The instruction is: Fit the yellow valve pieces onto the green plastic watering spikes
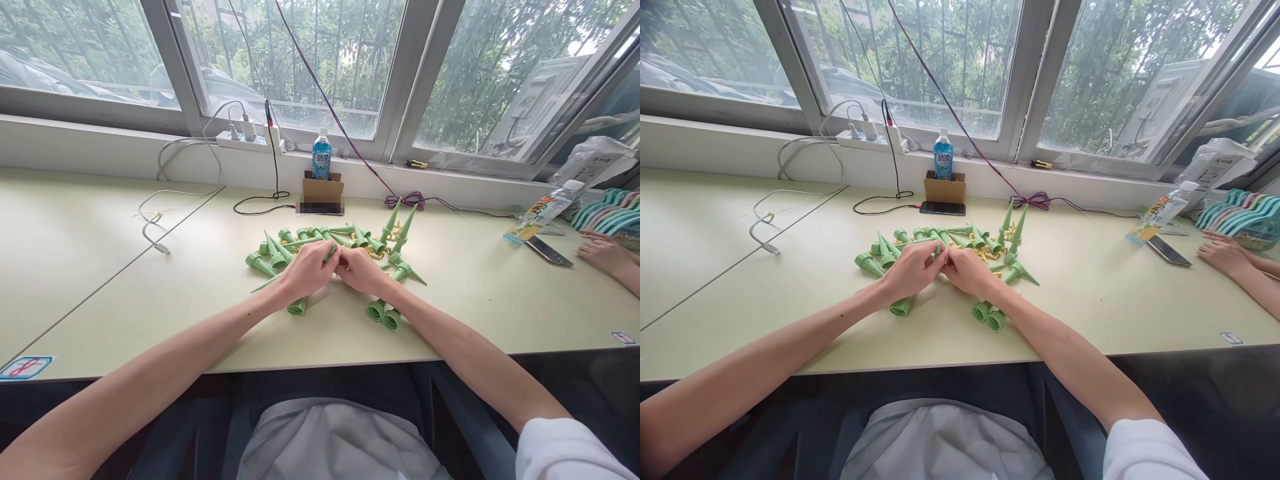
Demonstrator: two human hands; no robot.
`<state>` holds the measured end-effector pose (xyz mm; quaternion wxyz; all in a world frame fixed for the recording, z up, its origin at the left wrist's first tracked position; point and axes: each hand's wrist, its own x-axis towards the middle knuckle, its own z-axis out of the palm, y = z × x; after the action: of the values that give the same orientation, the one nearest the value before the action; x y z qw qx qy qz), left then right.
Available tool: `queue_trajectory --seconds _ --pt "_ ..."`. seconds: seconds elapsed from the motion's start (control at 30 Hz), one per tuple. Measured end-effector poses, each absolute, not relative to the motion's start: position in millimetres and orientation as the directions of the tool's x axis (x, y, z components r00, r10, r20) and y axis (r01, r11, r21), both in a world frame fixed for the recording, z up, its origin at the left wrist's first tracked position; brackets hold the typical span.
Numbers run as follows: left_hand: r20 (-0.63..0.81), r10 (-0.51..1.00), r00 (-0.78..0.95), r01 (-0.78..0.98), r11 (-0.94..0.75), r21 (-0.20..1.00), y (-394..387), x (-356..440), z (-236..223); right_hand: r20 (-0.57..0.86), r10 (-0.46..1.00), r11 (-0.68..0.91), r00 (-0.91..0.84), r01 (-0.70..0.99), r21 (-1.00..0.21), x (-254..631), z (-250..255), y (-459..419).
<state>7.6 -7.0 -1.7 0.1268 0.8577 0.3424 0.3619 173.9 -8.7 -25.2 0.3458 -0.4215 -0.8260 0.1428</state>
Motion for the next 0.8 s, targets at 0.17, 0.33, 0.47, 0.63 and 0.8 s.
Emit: queue_trajectory --seconds 0.17,0.33,0.47,0.63,0.8 --pt "0.548 0.684 0.481 0.540 -0.724 0.430 -7.1 6.9 -0.2 0.457 0.793 0.607 -0.403 0.582 -0.541 175.0 -23.9 -8.3" --pt "0.576 0.707 0.410 0.613 -0.681 0.400 -8.7 3.8 5.2 0.421 0.830 0.554 -0.366 0.628 -0.546 173.3 -22.4 -9.6" --pt "0.582 0.722 0.374 0.638 -0.656 0.404 -10.3 2.7 7.7 0.414 0.864 0.492 -0.286 0.650 -0.579 174.2 -21.6 -9.3" --pt "0.468 0.741 0.482 0.677 -0.654 0.337 -11.8 3.4 5.8 0.461 0.857 0.494 -0.232 0.628 -0.602 177.3 -22.5 -6.7" --pt "0.314 0.749 0.583 0.728 -0.653 0.208 -7.9 2.5 -2.0 0.499 0.843 0.507 -0.202 0.611 -0.609 177.2 -22.1 -5.9"
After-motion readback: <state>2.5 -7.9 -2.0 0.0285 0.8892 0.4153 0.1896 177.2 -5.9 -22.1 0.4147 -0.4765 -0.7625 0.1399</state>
